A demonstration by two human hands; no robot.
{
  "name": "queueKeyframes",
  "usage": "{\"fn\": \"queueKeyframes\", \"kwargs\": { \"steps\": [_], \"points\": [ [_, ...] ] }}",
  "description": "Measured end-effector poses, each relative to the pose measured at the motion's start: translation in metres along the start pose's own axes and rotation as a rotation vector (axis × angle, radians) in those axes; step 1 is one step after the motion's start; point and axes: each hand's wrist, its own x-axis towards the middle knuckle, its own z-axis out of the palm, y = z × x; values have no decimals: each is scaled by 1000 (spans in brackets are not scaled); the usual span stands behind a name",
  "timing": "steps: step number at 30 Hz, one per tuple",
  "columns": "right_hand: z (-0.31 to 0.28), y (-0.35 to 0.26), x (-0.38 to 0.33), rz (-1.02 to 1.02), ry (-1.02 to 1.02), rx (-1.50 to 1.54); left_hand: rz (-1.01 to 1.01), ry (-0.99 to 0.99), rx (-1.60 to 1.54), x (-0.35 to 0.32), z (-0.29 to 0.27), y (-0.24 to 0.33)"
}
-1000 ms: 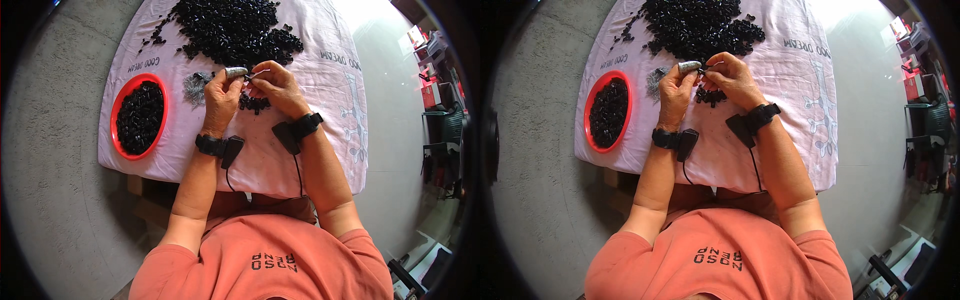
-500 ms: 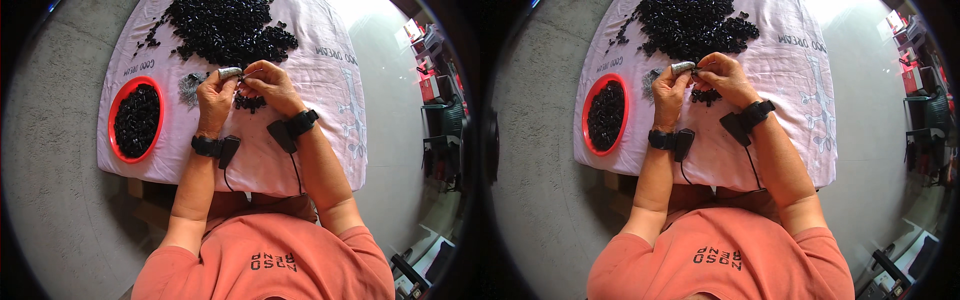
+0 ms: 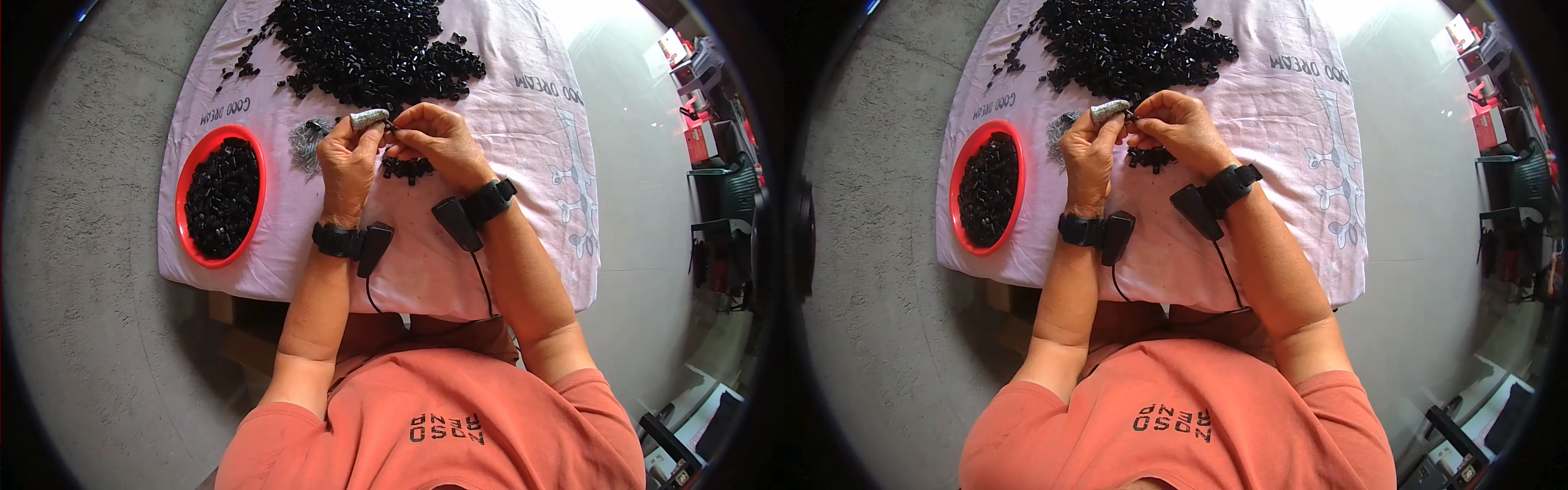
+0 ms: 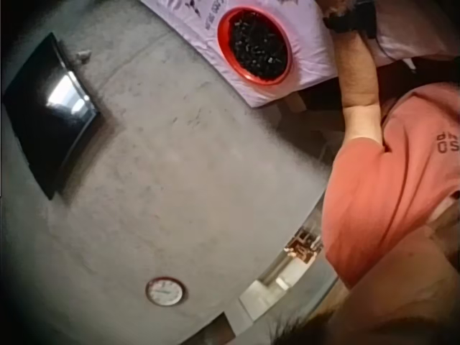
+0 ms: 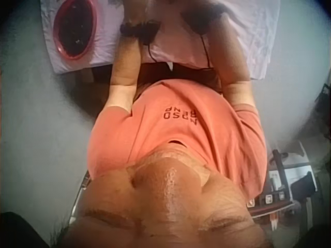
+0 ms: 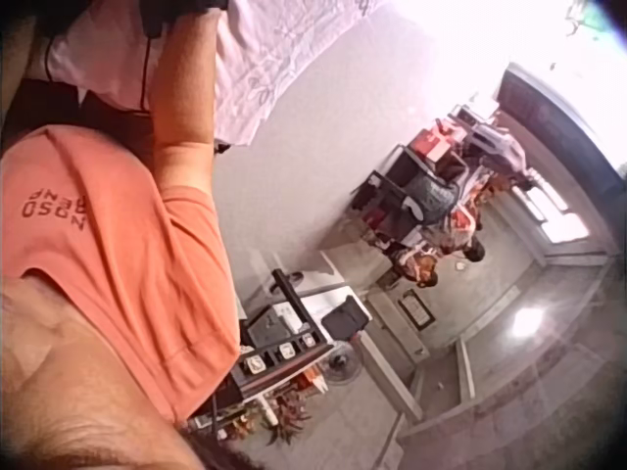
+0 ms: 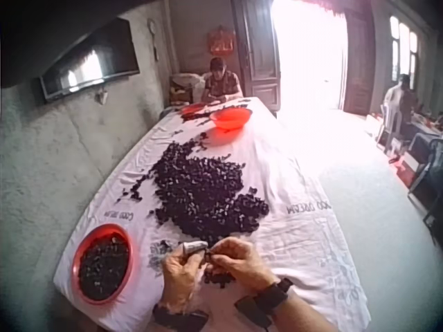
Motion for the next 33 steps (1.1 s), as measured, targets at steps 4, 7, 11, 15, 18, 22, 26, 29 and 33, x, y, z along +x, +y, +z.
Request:
{"fn": "queueKeyframes", "kwargs": {
  "steps": [4,7,11,15,18,22,26,29,33],
  "points": [
    [0,0,-1,0,7,-14,-6,1,3,0,1,-1],
    [2,-3,-2,12,35,-42,-12,7,-1,0,0,-1],
    [3,-5,-2,32,57,-41,-16,11,-10,1,-1,-3],
    [2,-5,-3,30,50,-47,-49,20,-69,0,1,-3],
    [2,-4,-2,27,43,-41,-49,17,-79,0,0,-3],
    [1,-2,-2,12,36,-35,-9,21,-23,0,1,-3],
    [0,0,-1,1,42,-13,-3,17,49,-2,2,-3],
    [2,-2,-3,8,58,5,-39,8,50,-3,3,0],
    [-1,1,-3,-20,42,-12,-52,20,16,-5,7,4]
  ]
}}
